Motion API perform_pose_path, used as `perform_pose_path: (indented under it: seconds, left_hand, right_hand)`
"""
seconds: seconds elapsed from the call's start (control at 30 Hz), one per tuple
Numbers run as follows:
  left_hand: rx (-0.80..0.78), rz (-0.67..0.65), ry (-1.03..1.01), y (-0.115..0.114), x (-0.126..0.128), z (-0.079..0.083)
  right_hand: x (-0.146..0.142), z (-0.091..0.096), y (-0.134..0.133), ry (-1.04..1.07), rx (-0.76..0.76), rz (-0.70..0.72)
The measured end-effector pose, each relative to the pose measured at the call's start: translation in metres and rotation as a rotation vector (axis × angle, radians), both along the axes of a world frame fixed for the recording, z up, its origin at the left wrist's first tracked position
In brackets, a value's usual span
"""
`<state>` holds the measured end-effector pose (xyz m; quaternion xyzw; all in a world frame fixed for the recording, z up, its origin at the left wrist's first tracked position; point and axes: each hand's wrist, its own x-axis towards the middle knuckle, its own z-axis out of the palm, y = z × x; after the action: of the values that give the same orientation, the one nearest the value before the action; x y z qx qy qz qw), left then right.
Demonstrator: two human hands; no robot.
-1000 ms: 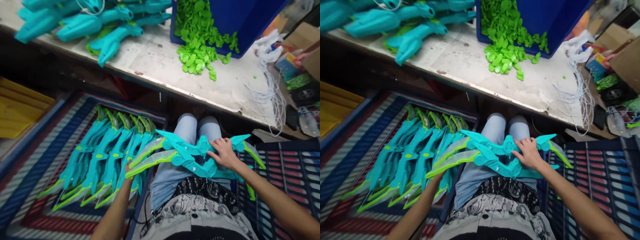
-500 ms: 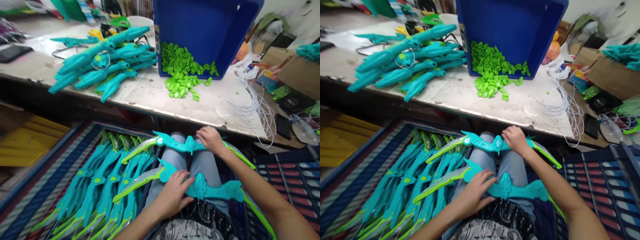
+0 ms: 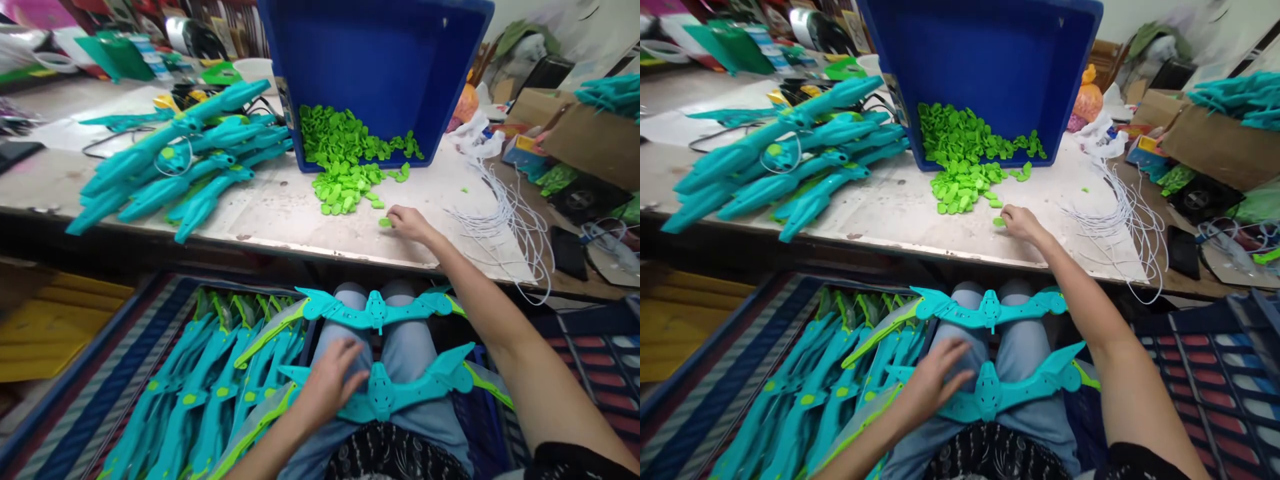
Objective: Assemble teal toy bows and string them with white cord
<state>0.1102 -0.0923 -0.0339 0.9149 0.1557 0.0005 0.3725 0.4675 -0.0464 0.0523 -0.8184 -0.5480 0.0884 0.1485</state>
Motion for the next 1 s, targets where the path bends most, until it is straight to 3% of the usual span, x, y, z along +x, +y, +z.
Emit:
perform_pose_path:
  seconds: [0.07,0.13,0.2,0.33,0.5,0.6,0.7,0.83,0.9,1.0]
  left_hand:
    - [0.124,0.056,-0.04,0.015,0.031,0.001]
    - [0.238,0.02,0.053,0.028,0.064,0.001]
    - [0.307,-0.048,0.202,0.037,0.094,0.002]
    - [0.275,-0.108,0.382,0.049,0.124,0.005]
    - [0.111,-0.042,0.4,0.055,0.134,0.004]
    - [-0.075,-0.023,0.343,0.062,0.141,-0.002]
    - [-0.462,-0.036,0.275,0.072,0.145,-0.01]
    - [-0.934,0.053,0.296,0.081,0.146,-0.015]
    - [-1.062,0.106,0.306,0.082,0.146,-0.016]
    - [-1.098,0.139,0.289,0.082,0.145,-0.016]
  right_hand:
    - [0.01,0.011,-0.016,0.091,-0.122,0.098]
    - [0.017,0.017,-0.029,0.107,-0.231,0.158]
    - [0.017,0.014,-0.038,0.052,-0.238,0.116]
    - [0.009,-0.01,-0.055,-0.149,0.009,-0.004]
    - [0.002,-0.034,-0.075,-0.18,0.216,0.224]
    - [-0.022,-0.041,-0.094,-0.133,0.339,0.213]
    - [-0.065,-0.057,-0.123,-0.02,0.41,0.281]
    - [-0.11,-0.093,-0.149,0.003,0.397,0.342]
    - [-0.118,-0.108,-0.15,0.012,0.387,0.327]
    - [-0.118,-0.119,-0.146,0.036,0.39,0.255]
